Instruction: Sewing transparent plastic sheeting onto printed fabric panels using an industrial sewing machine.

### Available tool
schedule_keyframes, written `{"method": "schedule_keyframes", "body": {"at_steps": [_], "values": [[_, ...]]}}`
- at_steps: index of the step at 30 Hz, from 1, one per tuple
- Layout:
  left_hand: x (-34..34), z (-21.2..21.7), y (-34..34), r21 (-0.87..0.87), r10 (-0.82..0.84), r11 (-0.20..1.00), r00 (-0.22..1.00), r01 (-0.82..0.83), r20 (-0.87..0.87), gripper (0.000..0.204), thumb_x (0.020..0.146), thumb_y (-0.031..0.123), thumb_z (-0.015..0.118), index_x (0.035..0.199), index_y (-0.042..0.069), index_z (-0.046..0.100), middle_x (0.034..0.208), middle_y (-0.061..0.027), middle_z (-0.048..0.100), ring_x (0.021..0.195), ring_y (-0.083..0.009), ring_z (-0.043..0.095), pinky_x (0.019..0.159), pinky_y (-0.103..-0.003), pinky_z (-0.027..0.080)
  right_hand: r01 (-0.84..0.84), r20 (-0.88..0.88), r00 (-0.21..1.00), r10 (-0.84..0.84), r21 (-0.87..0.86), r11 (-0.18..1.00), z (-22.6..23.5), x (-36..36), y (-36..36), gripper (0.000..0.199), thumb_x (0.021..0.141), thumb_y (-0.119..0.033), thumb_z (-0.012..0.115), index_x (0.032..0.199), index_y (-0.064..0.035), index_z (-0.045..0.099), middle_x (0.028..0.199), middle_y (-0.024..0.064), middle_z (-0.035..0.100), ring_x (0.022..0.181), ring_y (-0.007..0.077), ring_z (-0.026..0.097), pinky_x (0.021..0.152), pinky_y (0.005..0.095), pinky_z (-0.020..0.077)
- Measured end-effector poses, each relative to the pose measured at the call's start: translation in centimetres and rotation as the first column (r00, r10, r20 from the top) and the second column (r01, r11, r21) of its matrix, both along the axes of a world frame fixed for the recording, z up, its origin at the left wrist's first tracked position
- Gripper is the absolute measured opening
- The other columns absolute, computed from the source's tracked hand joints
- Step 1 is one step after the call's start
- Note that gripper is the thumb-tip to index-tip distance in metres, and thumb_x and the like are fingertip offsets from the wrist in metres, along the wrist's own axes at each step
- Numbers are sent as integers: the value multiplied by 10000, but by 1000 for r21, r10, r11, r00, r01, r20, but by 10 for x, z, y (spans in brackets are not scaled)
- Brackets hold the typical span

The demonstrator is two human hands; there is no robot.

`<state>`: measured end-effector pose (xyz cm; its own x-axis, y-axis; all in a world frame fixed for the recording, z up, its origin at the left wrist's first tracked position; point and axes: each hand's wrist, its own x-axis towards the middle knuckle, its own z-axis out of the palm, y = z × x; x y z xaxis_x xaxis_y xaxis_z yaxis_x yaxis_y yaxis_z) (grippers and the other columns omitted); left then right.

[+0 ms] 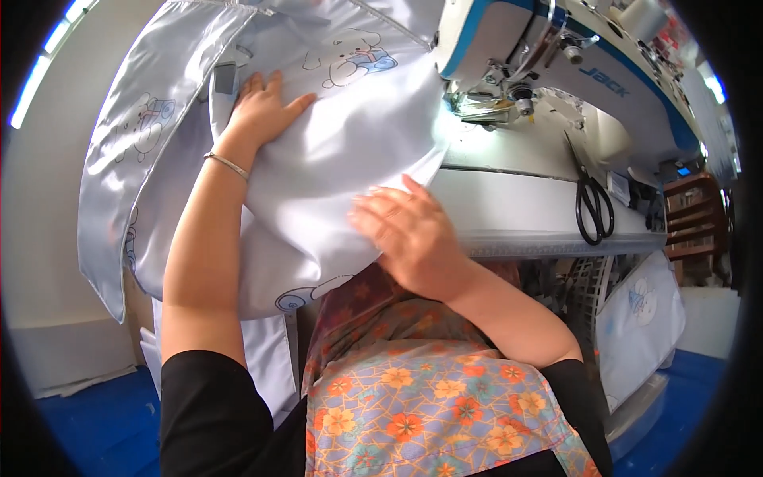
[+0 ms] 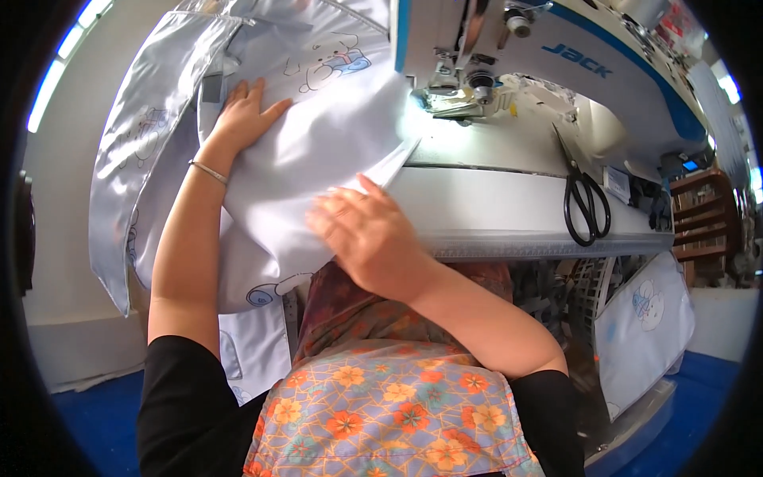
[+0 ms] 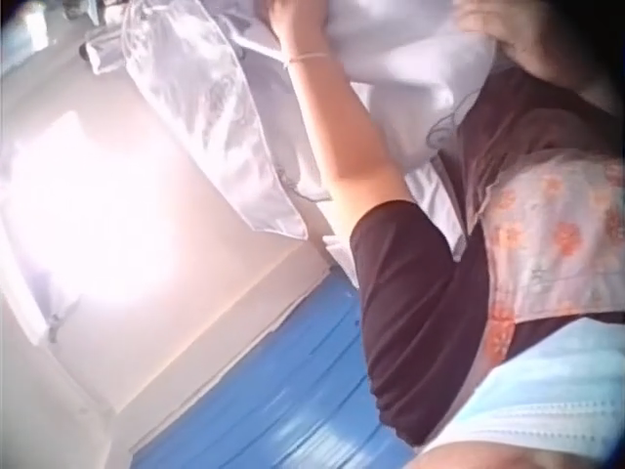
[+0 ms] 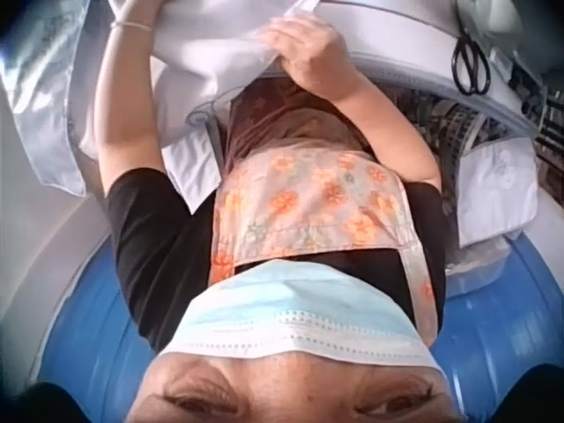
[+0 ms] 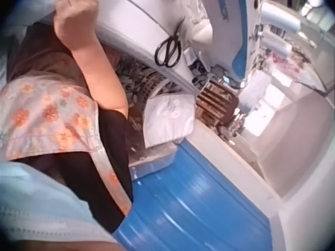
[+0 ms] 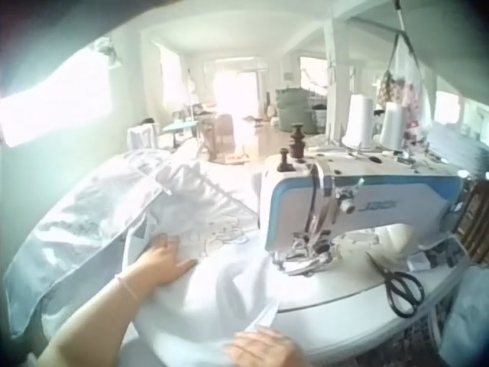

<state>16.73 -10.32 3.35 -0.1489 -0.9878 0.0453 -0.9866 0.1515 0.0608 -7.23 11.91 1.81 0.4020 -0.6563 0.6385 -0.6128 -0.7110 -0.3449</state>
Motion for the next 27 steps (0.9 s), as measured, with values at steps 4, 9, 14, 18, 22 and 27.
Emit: {"method": "schedule_keyframes", "body": {"at_steps": [4,9,14,18,22,27], "values": [[21,0,-2,35,167,986,983,-165,-76,983,877,721,537,1500,-28,396,1568,-323,300,1479,-431,278,1223,-416,247,-66,127,989,72,-50,997,-6,25,-1,454,705,0,641,1146,-99,690,1217,85,678,1158,268,637,1053,469,457],[26,5,-9,73,285,957,957,-281,-60,684,912,475,570,1370,-32,542,1406,-319,510,1397,-427,410,1158,-432,363,-165,222,966,134,123,979,4,-2,5,423,705,31,633,1115,-48,700,1109,114,735,1038,308,698,950,432,530],[-116,38,27,-285,-731,681,645,674,-220,301,853,204,564,1074,31,675,1230,-167,604,1155,-368,590,967,-448,504,-364,358,914,192,512,778,7,-45,14,234,807,28,607,1015,8,715,1081,156,739,1014,344,699,935,418,539],[-136,-11,17,-46,-567,817,786,575,-247,579,955,463,502,1412,109,548,1543,-143,408,1476,-316,301,1151,-605,276,-447,385,886,259,556,701,27,-43,11,199,849,27,597,1013,35,709,1026,187,738,972,358,707,897,395,539],[-106,-19,-5,-100,-331,943,923,316,-195,868,911,733,435,1572,178,345,1631,-144,293,1528,-357,194,1193,-643,127,-424,481,873,85,661,619,13,-46,11,157,915,-1,599,1019,54,703,988,150,743,924,232,704,844,334,537],[-12,-25,-49,-16,80,997,991,-82,-106,974,830,805,492,1583,209,326,1650,-187,222,1531,-410,154,1200,-620,156,-511,601,796,-76,734,448,14,-28,-4,150,953,-5,589,1014,60,710,962,77,736,918,129,663,812,284,527]]}}
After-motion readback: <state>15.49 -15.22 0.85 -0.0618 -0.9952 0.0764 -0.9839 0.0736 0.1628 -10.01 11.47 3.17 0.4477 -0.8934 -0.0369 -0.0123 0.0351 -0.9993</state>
